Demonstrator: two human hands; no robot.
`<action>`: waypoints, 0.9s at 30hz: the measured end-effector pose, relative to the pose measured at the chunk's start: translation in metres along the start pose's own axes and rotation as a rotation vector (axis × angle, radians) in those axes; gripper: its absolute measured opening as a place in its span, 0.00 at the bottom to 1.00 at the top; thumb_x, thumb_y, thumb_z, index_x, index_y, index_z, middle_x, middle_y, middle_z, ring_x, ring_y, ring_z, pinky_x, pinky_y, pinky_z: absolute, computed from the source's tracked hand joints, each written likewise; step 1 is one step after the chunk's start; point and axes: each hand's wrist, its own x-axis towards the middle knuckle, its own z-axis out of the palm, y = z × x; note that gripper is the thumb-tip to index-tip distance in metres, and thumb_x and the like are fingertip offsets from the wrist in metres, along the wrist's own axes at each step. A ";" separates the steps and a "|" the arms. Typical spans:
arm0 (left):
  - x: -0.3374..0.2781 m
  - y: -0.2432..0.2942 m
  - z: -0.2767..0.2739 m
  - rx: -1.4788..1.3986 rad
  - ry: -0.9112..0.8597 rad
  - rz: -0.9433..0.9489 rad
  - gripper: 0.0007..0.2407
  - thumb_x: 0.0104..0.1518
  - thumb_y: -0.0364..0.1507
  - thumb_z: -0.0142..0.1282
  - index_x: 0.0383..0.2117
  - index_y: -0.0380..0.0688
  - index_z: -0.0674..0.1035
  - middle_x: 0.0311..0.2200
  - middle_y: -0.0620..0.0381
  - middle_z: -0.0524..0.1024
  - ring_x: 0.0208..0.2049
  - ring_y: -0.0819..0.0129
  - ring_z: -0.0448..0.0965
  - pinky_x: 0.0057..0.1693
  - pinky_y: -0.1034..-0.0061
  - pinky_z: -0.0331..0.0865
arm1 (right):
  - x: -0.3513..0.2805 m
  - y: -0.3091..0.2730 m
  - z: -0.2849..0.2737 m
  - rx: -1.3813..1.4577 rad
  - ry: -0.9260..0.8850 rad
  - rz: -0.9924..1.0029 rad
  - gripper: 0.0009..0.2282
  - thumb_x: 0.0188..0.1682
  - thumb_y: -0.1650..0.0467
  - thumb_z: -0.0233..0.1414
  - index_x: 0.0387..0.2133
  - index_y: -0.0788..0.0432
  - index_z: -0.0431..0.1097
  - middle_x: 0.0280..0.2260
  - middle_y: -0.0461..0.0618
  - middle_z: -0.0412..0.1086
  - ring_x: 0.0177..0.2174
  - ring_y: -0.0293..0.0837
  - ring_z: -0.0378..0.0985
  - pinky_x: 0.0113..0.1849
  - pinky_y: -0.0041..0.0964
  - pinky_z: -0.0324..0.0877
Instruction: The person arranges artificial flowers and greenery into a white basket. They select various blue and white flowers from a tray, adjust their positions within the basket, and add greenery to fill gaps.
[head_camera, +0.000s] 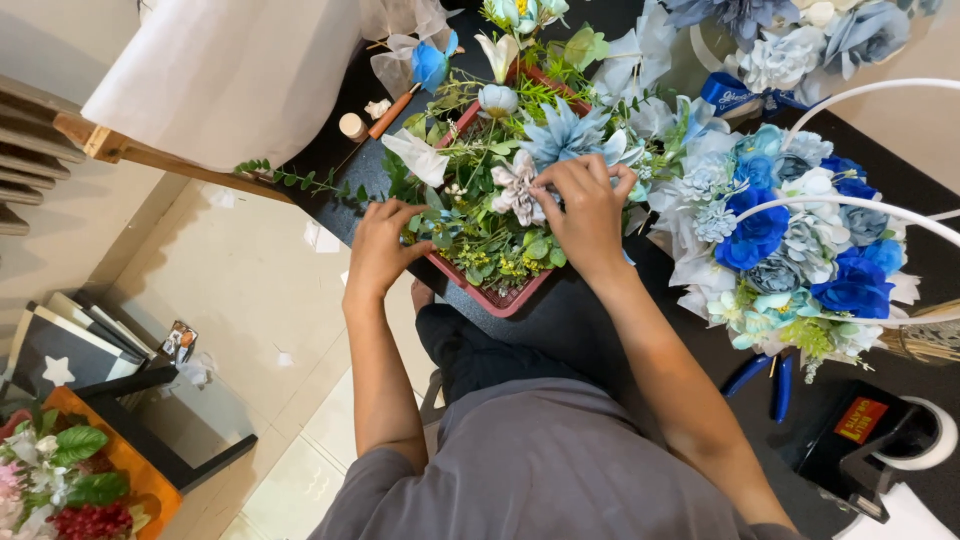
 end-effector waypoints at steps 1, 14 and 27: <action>0.001 0.000 0.001 0.002 0.000 0.001 0.18 0.37 0.30 0.64 0.38 0.48 0.76 0.31 0.57 0.72 0.37 0.58 0.69 0.42 0.66 0.64 | -0.002 0.001 -0.001 0.001 0.002 0.000 0.07 0.37 0.71 0.57 0.24 0.50 0.65 0.23 0.38 0.65 0.33 0.39 0.63 0.41 0.43 0.46; 0.009 0.030 -0.018 -0.473 0.248 0.003 0.07 0.44 0.19 0.55 0.26 0.47 0.78 0.20 0.57 0.70 0.22 0.67 0.66 0.34 0.76 0.62 | 0.004 -0.007 -0.013 0.392 -0.259 -0.003 0.02 0.41 0.69 0.53 0.25 0.48 0.68 0.23 0.37 0.68 0.31 0.38 0.66 0.38 0.37 0.49; 0.022 0.075 -0.036 -0.650 0.272 0.208 0.06 0.43 0.19 0.56 0.26 0.44 0.78 0.22 0.54 0.72 0.21 0.70 0.65 0.31 0.77 0.62 | 0.017 -0.021 0.024 0.712 -0.151 0.044 0.13 0.37 0.79 0.55 0.37 0.58 0.69 0.33 0.48 0.69 0.35 0.49 0.71 0.39 0.41 0.65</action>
